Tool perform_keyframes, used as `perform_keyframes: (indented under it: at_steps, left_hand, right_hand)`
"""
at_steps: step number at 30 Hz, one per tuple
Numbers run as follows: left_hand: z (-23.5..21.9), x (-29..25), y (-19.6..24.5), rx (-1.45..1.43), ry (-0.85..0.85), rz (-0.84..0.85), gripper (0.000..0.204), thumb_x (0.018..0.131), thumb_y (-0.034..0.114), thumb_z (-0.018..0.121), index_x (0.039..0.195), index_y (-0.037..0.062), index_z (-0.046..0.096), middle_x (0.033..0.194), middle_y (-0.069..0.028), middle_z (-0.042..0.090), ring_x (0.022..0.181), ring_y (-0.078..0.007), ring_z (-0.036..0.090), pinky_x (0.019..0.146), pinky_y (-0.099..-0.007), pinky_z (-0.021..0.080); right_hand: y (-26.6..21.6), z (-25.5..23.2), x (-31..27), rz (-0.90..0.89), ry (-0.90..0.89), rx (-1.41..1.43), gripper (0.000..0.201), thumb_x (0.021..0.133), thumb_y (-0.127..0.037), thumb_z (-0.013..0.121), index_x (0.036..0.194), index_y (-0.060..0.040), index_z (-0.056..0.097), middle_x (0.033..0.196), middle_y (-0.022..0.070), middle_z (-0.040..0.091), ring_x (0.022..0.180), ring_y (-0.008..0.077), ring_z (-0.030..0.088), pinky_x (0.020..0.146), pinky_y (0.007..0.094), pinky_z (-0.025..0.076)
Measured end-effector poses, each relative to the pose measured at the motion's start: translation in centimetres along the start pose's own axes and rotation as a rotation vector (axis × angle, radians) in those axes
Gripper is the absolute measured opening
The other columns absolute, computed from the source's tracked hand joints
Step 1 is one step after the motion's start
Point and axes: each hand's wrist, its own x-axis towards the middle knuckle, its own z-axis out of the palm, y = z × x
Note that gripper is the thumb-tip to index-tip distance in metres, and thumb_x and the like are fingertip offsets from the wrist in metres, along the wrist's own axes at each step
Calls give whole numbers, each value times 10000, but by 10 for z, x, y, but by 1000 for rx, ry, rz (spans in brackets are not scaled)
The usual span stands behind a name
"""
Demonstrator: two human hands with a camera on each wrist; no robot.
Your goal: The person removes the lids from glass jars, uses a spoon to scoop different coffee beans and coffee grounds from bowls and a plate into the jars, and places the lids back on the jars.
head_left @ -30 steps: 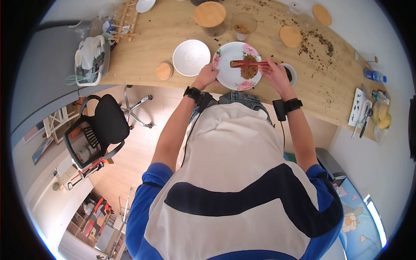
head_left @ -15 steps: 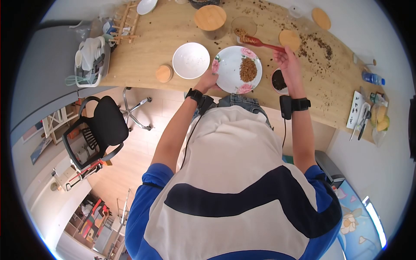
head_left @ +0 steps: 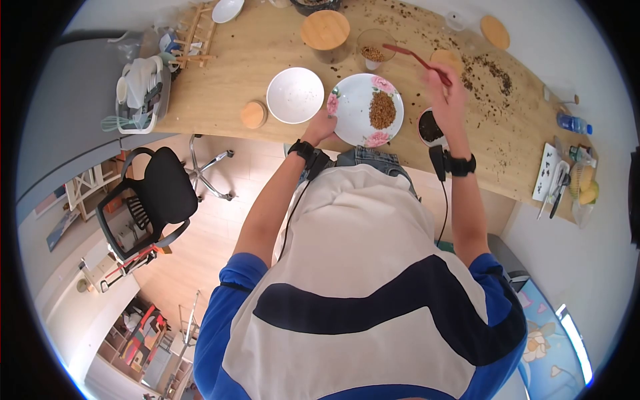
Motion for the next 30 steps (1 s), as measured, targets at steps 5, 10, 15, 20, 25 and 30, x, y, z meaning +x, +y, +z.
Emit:
perform_keyframes:
  at_steps: [5, 10, 15, 20, 25, 30]
  left_hand:
    - [1, 0, 2, 75, 16, 12, 295, 769, 53, 418, 966, -106, 569, 795, -204, 637, 677, -289, 659, 582, -348, 541]
    - [3, -2, 2, -43, 8, 22, 290, 780, 57, 407, 955, -108, 569, 796, -200, 636, 659, -277, 660, 561, -329, 546]
    - [4, -5, 5, -69, 19, 13, 285, 788, 68, 408, 934, -120, 566, 786, -201, 635, 633, -281, 657, 559, -330, 550]
    - [2, 10, -14, -11, 38, -7, 291, 791, 88, 423, 898, -149, 554, 779, -209, 635, 629, -291, 655, 557, -339, 549]
    - [0, 21, -32, 57, 39, 40, 300, 804, 93, 421, 931, -148, 547, 808, -215, 633, 674, -298, 657, 556, -346, 558]
    - [2, -11, 11, -165, 0, -23, 297, 824, 74, 399, 995, -132, 528, 879, -216, 622, 694, -298, 657, 574, -348, 577]
  right_hand:
    - [-21, -14, -30, -28, -5, -295, 190, 843, -156, 598, 966, -15, 572, 821, 89, 605, 746, 169, 601, 689, 277, 474]
    - [9, 9, -53, -329, -218, -754, 198, 788, -182, 634, 939, -62, 585, 805, 72, 598, 724, 235, 573, 637, 322, 447]
    - [29, 14, -58, -440, -249, -861, 200, 791, -186, 627, 955, -78, 590, 840, 63, 588, 759, 225, 571, 647, 331, 453]
    - [19, 11, -58, -397, -280, -776, 208, 788, -184, 627, 968, -85, 594, 845, 56, 582, 771, 225, 569, 666, 334, 459]
    - [28, 17, -56, -436, -370, -817, 218, 795, -200, 614, 976, -82, 582, 834, 59, 579, 776, 228, 570, 662, 332, 459]
    - [25, 21, -56, -353, -452, -777, 217, 800, -211, 606, 967, -78, 572, 824, 63, 574, 771, 237, 568, 659, 336, 459]
